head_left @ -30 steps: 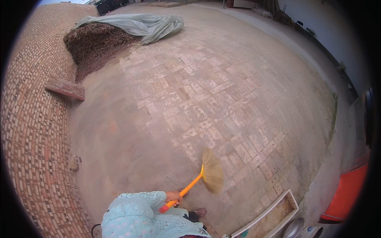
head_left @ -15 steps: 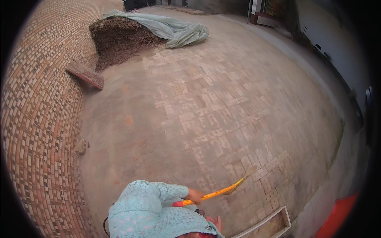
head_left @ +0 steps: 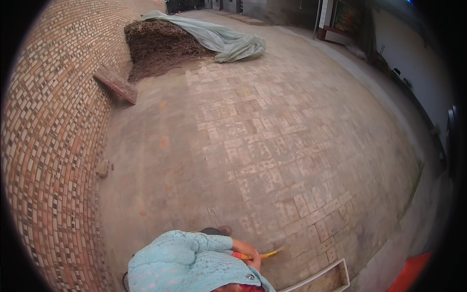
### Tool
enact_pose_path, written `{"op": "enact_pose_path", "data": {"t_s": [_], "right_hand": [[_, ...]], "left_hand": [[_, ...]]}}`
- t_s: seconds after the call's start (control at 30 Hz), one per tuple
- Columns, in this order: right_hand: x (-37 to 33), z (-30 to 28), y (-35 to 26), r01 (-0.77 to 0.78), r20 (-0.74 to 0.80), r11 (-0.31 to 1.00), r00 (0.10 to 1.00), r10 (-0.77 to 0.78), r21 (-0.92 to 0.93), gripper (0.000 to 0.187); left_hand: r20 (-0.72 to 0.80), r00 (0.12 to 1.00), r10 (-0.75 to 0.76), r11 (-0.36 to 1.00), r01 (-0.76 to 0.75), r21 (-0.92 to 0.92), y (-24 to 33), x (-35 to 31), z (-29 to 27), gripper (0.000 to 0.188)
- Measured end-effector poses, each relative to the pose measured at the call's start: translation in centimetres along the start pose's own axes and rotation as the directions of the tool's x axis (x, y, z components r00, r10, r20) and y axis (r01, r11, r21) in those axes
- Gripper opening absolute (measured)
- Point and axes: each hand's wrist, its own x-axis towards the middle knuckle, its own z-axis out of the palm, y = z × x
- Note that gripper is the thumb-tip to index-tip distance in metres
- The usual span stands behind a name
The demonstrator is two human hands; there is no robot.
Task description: The person sweeps a tiled outdoor courtyard with a long-handled broom, moving debris toward a covered pile. The person briefly picks up a small white bottle from the floor and places it into a nearby rectangular tray before resuming sweeping.
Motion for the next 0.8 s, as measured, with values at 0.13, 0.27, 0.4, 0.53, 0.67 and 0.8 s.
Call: {"op": "enact_pose_path", "data": {"t_s": [0.13, 0.27, 0.4, 0.53, 0.67, 0.8], "right_hand": [[1.7, -6.0, 8.5, -0.148, 0.070, 0.862, 0.989, 0.131, 0.485, 0.016], [1.3, -5.0, 8.7, 0.036, 0.020, 0.974, 0.999, -0.032, -0.223, 0.012], [4.3, -4.2, 5.0, -0.398, 0.038, 0.633, 0.863, 0.503, 0.664, 0.006], [11.2, -5.8, 2.7, -0.426, 0.048, 0.374, 0.710, 0.702, 0.824, 0.006], [15.6, -4.0, 3.3, -0.523, 0.050, 0.729, 0.825, 0.562, 0.442, 0.011], [15.3, 2.8, -2.9, -0.694, 0.354, 0.157, 0.533, 0.769, 0.703, 0.010]], "left_hand": [[-0.324, 0.910, -0.259, 0.962, 0.212, -0.174, 2.0, -4.8, -0.6, 0.031], [-0.671, 0.720, -0.176, 0.939, 0.327, 0.105, -8.5, -7.6, -0.1, 0.030], [-0.730, 0.603, -0.320, 0.913, 0.403, -0.068, -12.0, -13.7, 0.0, 0.028], [-0.544, 0.431, -0.720, 0.694, 0.449, -0.563, -18.0, -19.4, 0.8, 0.024], [-0.567, 0.194, -0.800, 0.570, 0.541, -0.619, -31.9, -24.4, 8.0, 0.021], [-0.322, 0.136, -0.937, 0.348, 0.462, -0.816, -33.8, -27.0, 10.9, 0.024]]}}
